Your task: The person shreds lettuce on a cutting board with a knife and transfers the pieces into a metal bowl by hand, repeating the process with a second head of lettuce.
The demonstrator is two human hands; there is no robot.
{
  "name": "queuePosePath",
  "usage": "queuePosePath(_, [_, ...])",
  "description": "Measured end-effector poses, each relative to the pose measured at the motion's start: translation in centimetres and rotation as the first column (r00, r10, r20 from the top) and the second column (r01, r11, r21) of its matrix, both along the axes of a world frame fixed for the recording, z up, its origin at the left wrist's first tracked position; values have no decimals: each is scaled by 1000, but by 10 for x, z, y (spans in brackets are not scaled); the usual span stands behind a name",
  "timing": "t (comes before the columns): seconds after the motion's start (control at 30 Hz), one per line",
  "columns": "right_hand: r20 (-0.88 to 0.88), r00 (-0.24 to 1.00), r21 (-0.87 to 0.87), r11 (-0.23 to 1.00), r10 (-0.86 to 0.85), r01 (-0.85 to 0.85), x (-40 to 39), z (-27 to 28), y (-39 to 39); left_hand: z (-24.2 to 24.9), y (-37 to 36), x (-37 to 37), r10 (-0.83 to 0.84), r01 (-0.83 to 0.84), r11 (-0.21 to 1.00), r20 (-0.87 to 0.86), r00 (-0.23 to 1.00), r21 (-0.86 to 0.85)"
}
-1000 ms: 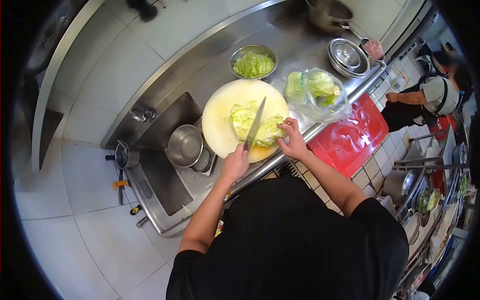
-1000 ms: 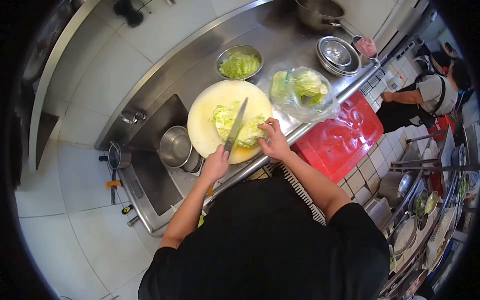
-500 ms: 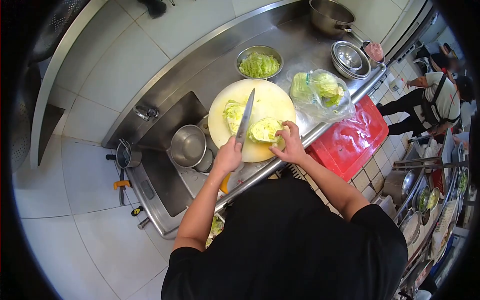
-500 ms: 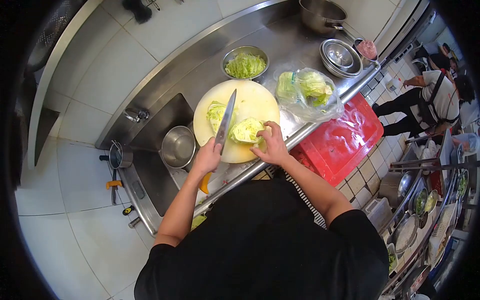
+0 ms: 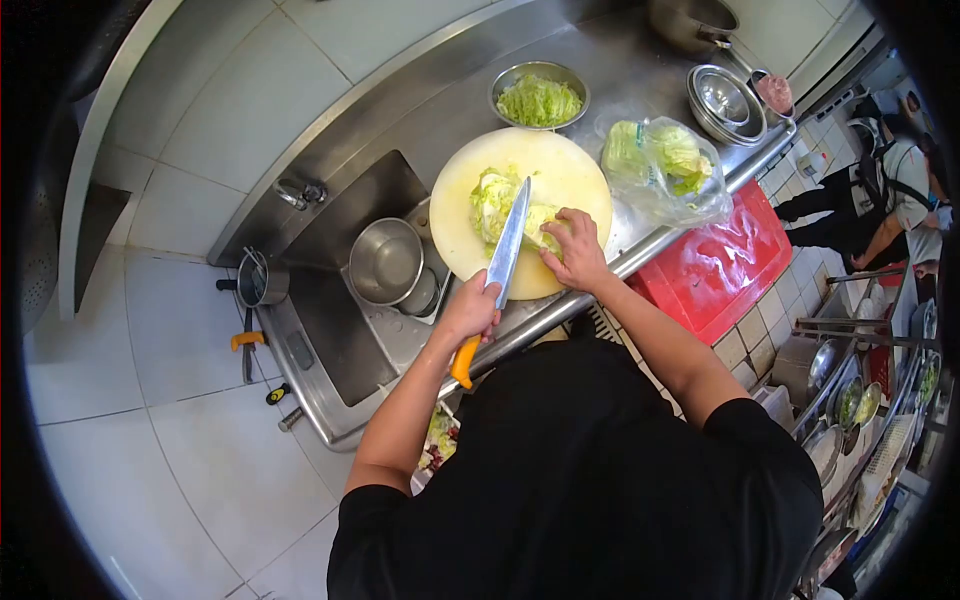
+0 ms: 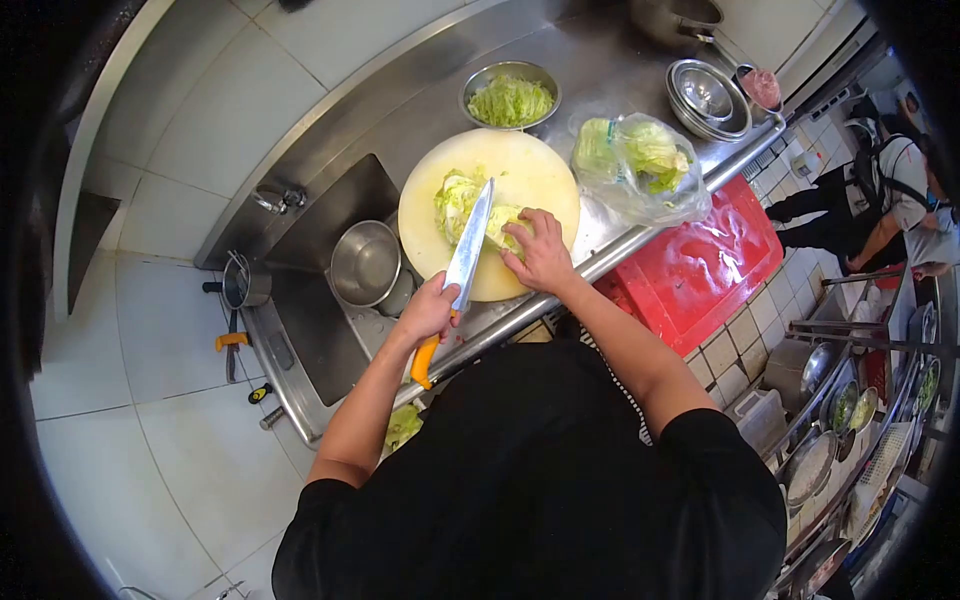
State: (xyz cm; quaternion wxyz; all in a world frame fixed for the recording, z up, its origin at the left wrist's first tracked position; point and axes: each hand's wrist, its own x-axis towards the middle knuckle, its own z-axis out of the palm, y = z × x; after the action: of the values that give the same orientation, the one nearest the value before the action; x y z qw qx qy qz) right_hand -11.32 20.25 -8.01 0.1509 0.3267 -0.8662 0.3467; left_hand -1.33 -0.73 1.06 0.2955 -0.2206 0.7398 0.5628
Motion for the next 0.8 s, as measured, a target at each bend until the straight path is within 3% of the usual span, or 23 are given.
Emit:
queuePosePath(0.13, [21, 1000, -7, 1000, 21, -21, -3, -3, 1, 20, -7, 9, -128, 130, 988, 26, 991, -80])
queuePosePath(0.47, [27, 999, -52, 998, 37, -36, -6, -4, 3, -6, 34, -28, -85, 76, 972, -31, 996, -223])
queuePosePath(0.63, [11, 999, -62, 997, 53, -52, -7, -3, 5, 9, 16, -15, -222, 217, 944, 5, 975, -250])
queuePosePath(0.73, [15, 998, -47, 997, 60, -59, -5, -2, 4, -24, 30, -34, -201, 165, 955, -131, 971, -246])
queuePosePath(0.8, [41, 998, -59, 997, 46, -43, -7, -2, 5, -26, 31, -43, -186, 162, 963, -96, 978, -216])
